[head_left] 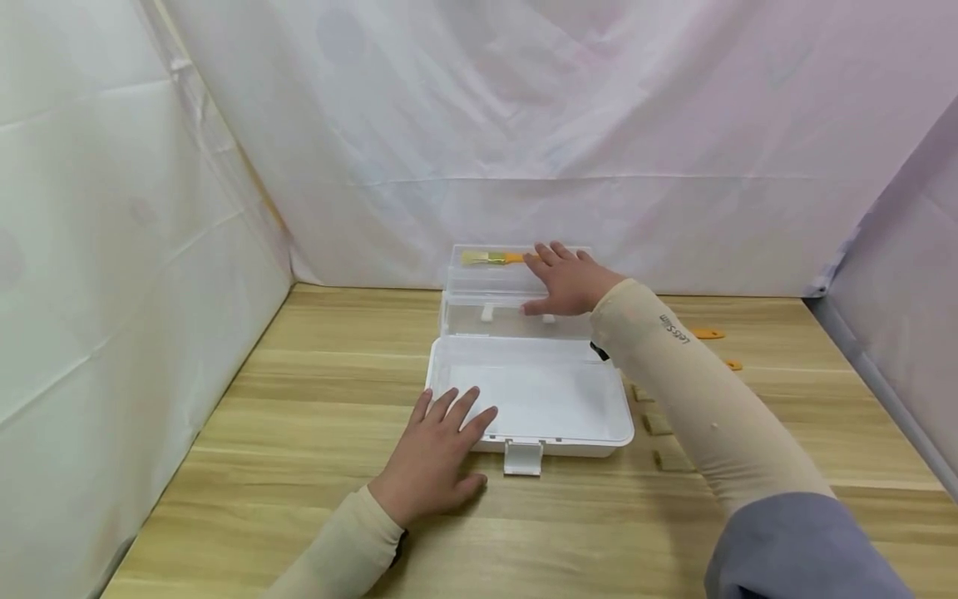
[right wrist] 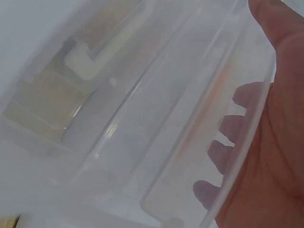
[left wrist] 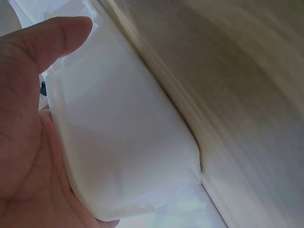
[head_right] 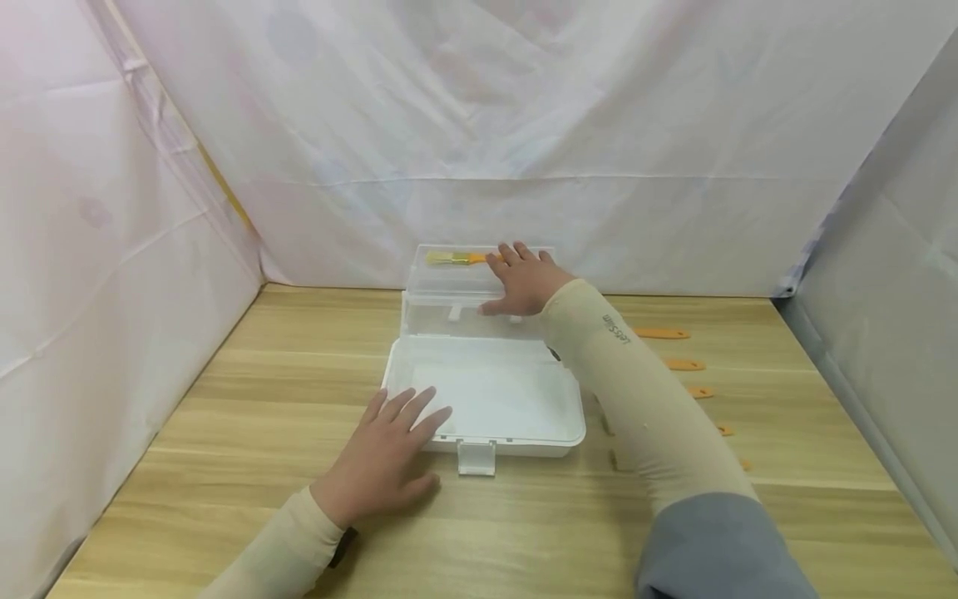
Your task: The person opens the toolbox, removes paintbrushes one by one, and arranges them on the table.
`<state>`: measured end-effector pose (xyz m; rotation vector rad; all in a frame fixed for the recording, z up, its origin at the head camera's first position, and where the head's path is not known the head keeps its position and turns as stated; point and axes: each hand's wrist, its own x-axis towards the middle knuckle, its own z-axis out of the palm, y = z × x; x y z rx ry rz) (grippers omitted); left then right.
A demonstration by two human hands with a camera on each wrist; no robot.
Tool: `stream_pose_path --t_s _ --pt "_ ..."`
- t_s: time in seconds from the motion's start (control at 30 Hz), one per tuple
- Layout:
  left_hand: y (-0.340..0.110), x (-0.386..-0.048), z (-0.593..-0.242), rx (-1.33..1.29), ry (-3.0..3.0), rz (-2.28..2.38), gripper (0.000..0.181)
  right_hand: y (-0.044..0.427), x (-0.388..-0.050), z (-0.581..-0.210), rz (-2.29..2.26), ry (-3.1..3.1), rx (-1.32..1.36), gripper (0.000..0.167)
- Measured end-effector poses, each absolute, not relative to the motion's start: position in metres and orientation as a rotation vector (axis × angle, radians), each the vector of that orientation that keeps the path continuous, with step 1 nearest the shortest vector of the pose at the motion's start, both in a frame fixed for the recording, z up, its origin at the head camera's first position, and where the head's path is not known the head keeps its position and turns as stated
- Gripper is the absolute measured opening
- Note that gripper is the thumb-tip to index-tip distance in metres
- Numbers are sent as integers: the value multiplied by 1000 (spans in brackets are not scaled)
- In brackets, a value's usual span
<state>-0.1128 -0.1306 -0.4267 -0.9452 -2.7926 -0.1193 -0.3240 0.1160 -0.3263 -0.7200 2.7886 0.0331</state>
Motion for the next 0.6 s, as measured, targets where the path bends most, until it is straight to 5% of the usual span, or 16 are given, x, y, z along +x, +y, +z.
stream_pose_path --t_s 0.6 --pt "-130 -112 -426 -935 -2786 -125 80 103 -330 -341 79 2828 -787 100"
